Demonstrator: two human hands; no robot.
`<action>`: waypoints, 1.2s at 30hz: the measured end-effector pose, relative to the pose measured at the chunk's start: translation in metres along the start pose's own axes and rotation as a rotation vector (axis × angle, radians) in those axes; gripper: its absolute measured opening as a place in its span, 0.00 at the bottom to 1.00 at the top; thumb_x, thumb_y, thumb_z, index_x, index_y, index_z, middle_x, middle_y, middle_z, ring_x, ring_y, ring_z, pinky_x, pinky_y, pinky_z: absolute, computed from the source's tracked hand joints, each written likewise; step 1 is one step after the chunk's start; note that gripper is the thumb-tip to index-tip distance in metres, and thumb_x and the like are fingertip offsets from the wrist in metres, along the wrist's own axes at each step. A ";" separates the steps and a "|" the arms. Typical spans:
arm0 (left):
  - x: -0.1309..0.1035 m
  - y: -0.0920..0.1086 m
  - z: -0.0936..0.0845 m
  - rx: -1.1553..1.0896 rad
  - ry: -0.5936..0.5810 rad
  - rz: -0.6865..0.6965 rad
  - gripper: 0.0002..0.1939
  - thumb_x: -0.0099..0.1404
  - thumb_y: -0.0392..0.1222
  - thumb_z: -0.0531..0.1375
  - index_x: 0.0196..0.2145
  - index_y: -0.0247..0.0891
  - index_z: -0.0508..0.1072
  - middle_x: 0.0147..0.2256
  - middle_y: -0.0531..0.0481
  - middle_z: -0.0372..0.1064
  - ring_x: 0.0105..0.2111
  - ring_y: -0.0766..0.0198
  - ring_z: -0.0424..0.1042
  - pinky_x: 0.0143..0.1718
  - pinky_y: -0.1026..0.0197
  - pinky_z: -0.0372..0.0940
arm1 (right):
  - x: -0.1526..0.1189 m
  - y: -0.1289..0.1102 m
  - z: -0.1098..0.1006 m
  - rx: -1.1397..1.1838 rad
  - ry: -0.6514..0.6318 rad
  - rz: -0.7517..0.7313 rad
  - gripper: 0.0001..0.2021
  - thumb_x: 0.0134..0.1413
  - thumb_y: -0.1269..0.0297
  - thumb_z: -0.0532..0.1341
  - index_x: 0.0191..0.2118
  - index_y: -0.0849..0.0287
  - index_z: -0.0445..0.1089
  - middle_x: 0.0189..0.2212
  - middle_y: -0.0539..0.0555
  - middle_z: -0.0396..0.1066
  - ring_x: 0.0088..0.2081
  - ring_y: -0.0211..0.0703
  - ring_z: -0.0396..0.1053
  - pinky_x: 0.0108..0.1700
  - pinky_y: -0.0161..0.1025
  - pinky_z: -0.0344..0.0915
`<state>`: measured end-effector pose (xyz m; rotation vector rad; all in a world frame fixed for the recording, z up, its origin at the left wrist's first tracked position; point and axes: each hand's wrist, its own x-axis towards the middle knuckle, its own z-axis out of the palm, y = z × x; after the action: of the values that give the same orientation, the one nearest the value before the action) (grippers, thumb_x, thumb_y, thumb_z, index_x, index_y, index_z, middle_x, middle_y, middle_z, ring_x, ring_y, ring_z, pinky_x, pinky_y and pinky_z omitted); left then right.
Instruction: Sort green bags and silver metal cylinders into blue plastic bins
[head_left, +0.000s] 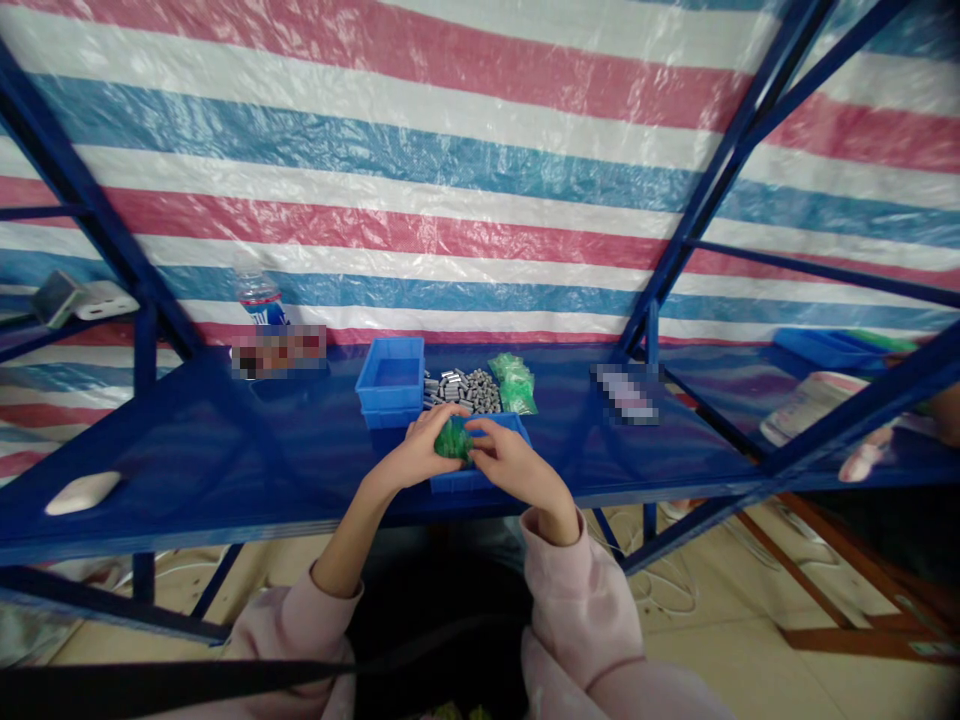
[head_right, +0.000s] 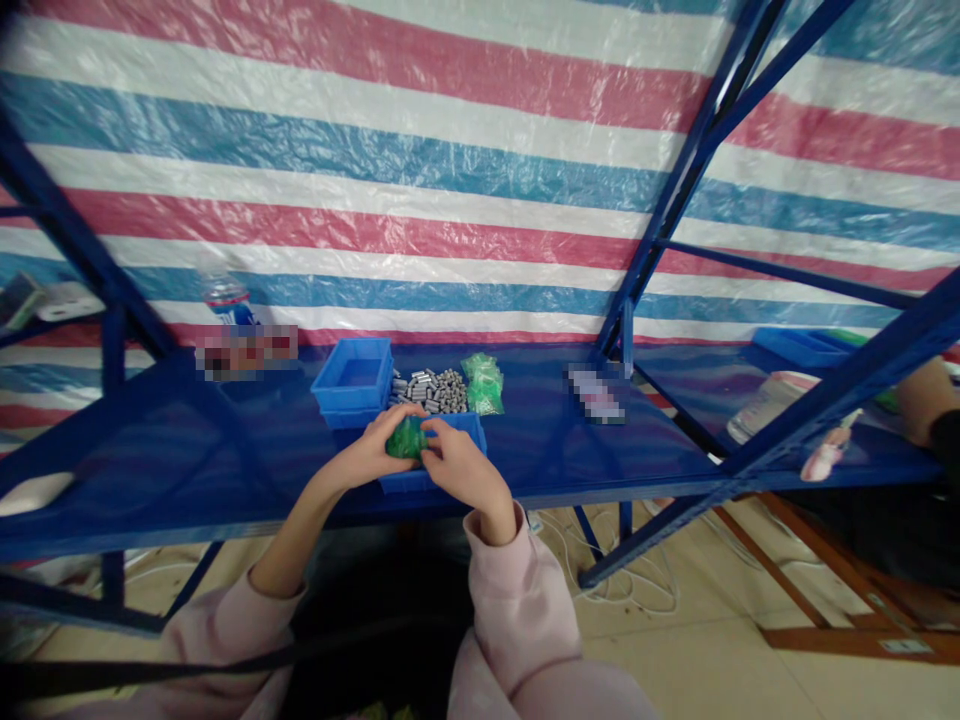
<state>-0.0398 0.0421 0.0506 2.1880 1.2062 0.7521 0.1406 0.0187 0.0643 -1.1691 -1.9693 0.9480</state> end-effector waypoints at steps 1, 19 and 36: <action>0.000 0.000 0.000 -0.002 -0.002 -0.003 0.31 0.52 0.39 0.64 0.54 0.46 0.62 0.56 0.48 0.62 0.57 0.50 0.60 0.58 0.49 0.53 | -0.001 0.001 0.000 -0.003 -0.013 -0.006 0.17 0.50 0.75 0.53 0.47 0.59 0.65 0.30 0.52 0.75 0.31 0.40 0.73 0.32 0.35 0.64; -0.001 -0.006 0.003 0.036 -0.018 0.010 0.30 0.57 0.48 0.64 0.57 0.51 0.64 0.61 0.48 0.56 0.62 0.48 0.53 0.61 0.45 0.48 | 0.012 0.009 0.009 -0.013 0.206 0.126 0.15 0.46 0.74 0.55 0.42 0.57 0.60 0.19 0.44 0.69 0.25 0.41 0.68 0.30 0.36 0.62; -0.001 -0.007 0.003 0.033 -0.009 0.001 0.22 0.56 0.44 0.63 0.49 0.47 0.67 0.60 0.48 0.56 0.60 0.49 0.55 0.60 0.46 0.49 | 0.002 -0.004 0.013 -0.043 0.144 -0.008 0.12 0.46 0.77 0.54 0.36 0.54 0.56 0.30 0.49 0.69 0.30 0.42 0.72 0.32 0.36 0.66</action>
<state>-0.0422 0.0440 0.0437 2.2164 1.2212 0.7274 0.1273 0.0161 0.0615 -1.2176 -1.8860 0.7981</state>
